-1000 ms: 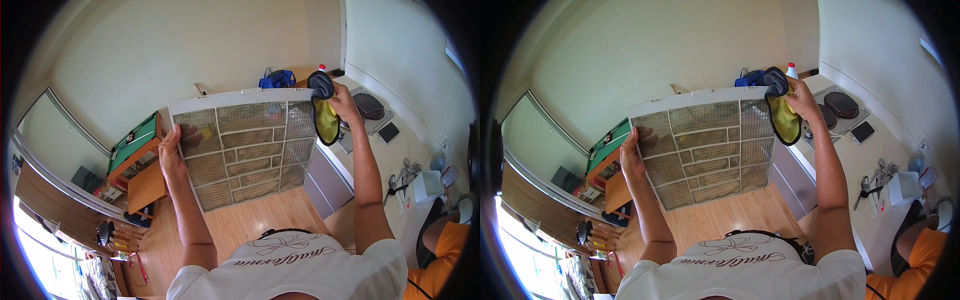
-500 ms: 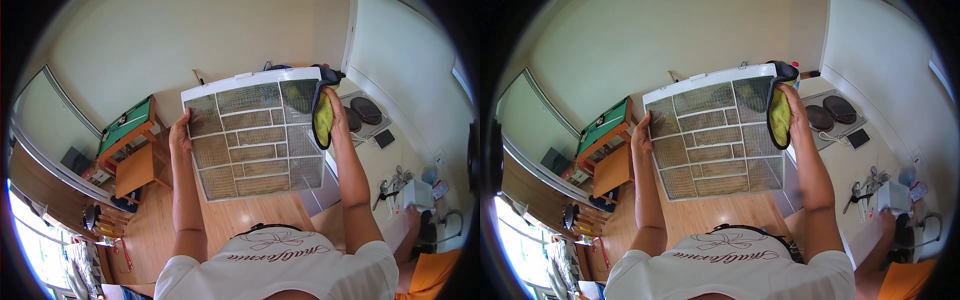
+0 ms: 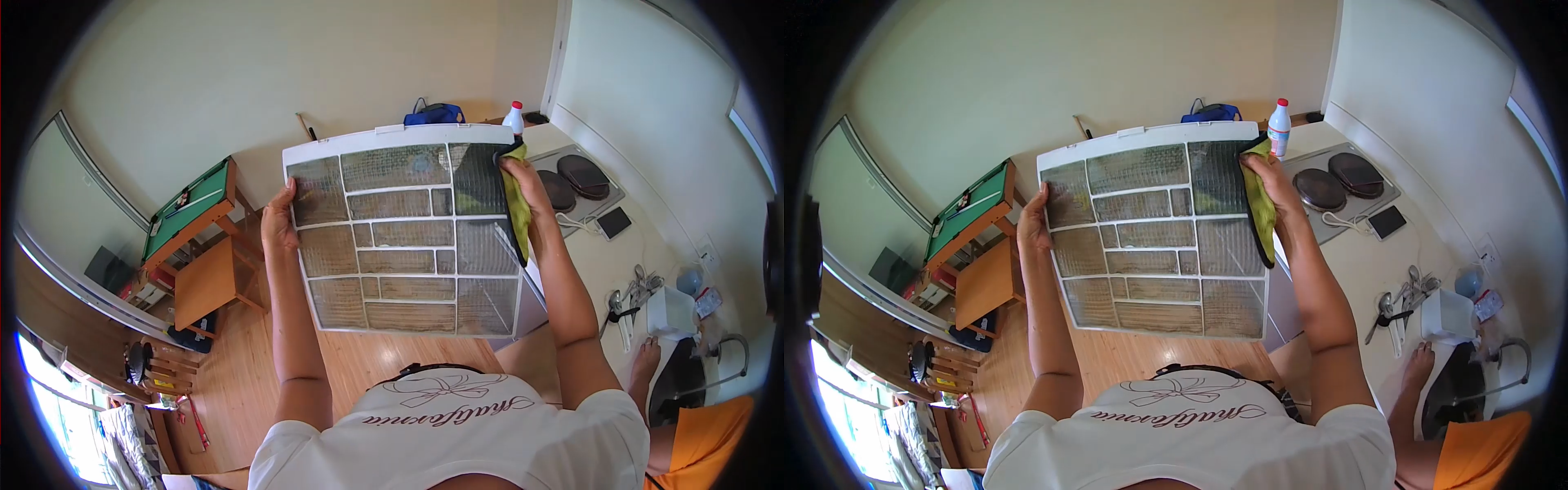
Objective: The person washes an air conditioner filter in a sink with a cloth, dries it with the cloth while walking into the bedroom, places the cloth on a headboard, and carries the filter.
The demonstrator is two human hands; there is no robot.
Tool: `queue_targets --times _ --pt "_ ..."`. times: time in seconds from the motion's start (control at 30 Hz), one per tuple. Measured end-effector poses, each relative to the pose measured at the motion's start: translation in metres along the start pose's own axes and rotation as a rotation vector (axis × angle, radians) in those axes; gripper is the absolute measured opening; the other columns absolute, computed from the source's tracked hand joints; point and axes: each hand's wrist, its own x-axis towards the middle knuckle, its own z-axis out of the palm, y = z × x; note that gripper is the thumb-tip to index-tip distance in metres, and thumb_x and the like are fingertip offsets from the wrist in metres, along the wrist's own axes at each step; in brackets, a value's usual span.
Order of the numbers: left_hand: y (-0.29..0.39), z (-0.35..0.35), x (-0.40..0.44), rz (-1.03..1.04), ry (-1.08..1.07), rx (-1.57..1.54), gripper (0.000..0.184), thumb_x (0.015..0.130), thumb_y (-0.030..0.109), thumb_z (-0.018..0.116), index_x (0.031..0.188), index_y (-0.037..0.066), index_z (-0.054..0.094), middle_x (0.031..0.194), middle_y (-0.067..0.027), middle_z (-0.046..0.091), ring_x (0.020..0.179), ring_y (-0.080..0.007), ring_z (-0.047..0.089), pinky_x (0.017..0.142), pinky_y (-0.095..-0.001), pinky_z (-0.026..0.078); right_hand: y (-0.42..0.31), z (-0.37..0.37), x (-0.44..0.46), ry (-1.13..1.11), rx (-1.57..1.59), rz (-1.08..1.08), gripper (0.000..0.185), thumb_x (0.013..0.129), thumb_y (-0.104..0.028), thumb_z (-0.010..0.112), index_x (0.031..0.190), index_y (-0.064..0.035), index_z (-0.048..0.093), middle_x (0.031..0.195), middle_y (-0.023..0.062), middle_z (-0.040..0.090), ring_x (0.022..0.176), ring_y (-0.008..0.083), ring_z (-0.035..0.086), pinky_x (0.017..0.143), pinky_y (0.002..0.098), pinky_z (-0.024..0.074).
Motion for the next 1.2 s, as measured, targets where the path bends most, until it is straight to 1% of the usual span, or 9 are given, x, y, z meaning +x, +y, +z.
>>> queue_targets --times 0.27,0.4,0.5,0.6,0.67,0.73,0.93,1.07,1.2 --pt "0.011 0.025 -0.010 0.131 -0.058 0.210 0.025 0.085 0.021 0.059 0.097 -0.002 0.061 0.091 -0.0110 0.064 0.078 -0.0197 0.063 0.069 -0.0331 0.053 0.012 -0.003 0.001 0.317 -0.415 -0.053 0.018 0.082 -0.021 0.065 0.087 -0.0037 0.063 0.076 -0.0014 0.061 0.067 0.0048 0.054 0.058 0.0230 0.0427" --pt "0.015 0.033 -0.022 0.214 -0.129 0.255 0.022 0.088 0.017 0.055 0.098 -0.002 0.058 0.094 -0.0109 0.063 0.084 -0.0163 0.062 0.076 -0.0322 0.052 0.025 -0.029 0.005 0.569 -0.734 -0.396 0.020 0.080 -0.022 0.067 0.081 -0.0016 0.065 0.070 0.0000 0.061 0.062 0.0060 0.053 0.056 0.0240 0.0423" --pt "0.018 0.051 -0.043 0.264 -0.249 0.156 0.025 0.090 0.019 0.052 0.108 0.002 0.053 0.108 -0.0146 0.058 0.099 -0.0243 0.058 0.083 -0.0369 0.050 0.005 -0.028 -0.013 0.778 -0.489 -0.463 0.018 0.082 -0.016 0.063 0.087 0.0010 0.063 0.076 0.0024 0.062 0.066 0.0075 0.053 0.061 0.0259 0.0442" --pt "0.017 0.069 -0.060 0.204 -0.518 0.001 0.030 0.091 0.023 0.048 0.118 0.009 0.046 0.125 -0.0203 0.046 0.112 -0.0360 0.049 0.087 -0.0439 0.048 -0.009 -0.011 -0.015 0.586 -0.328 -0.804 0.023 0.084 -0.018 0.056 0.096 0.0011 0.061 0.094 0.0091 0.061 0.089 0.0189 0.057 0.084 0.0328 0.0443" --pt "0.006 0.067 -0.049 0.214 -0.577 0.012 0.037 0.092 0.027 0.047 0.125 0.013 0.041 0.133 -0.0249 0.036 0.117 -0.0436 0.041 0.090 -0.0490 0.044 0.013 -0.013 -0.017 0.435 -0.888 -0.715 0.029 0.084 -0.020 0.056 0.105 -0.0005 0.058 0.107 0.0135 0.058 0.105 0.0249 0.052 0.094 0.0369 0.0379" --pt "-0.013 0.082 -0.049 0.172 -0.612 -0.061 0.042 0.091 0.028 0.047 0.129 0.012 0.038 0.134 -0.0249 0.035 0.118 -0.0428 0.040 0.094 -0.0494 0.041 0.055 -0.019 0.020 0.092 -0.845 -0.265 0.035 0.081 -0.019 0.059 0.111 -0.0021 0.054 0.114 0.0154 0.053 0.110 0.0271 0.047 0.097 0.0378 0.0343" --pt "-0.050 0.112 -0.055 0.181 -0.623 0.065 0.045 0.091 0.030 0.049 0.125 0.001 0.042 0.127 -0.0112 0.047 0.114 -0.0205 0.047 0.095 -0.0372 0.041 0.062 0.127 0.025 0.348 -0.332 -0.677 0.036 0.075 0.005 0.051 0.111 -0.0003 0.053 0.115 0.0165 0.049 0.108 0.0327 0.046 0.094 0.0346 0.0360" --pt "-0.052 0.091 -0.040 0.184 -0.526 0.080 0.043 0.091 0.031 0.048 0.122 0.002 0.044 0.118 -0.0086 0.053 0.109 -0.0188 0.051 0.093 -0.0338 0.042 0.018 0.174 0.003 0.181 -0.777 -1.034 0.037 0.068 0.006 0.055 0.104 -0.0035 0.059 0.118 0.0107 0.050 0.104 0.0281 0.049 0.091 0.0361 0.0373" --pt "-0.051 0.095 -0.036 0.131 -0.467 -0.075 0.046 0.091 0.041 0.045 0.121 0.006 0.045 0.115 -0.0092 0.054 0.108 -0.0196 0.052 0.093 -0.0356 0.042 0.004 0.196 0.004 0.084 -1.028 -0.989 0.038 0.064 0.004 0.059 0.101 -0.0042 0.060 0.119 0.0040 0.052 0.103 0.0249 0.050 0.085 0.0366 0.0386"
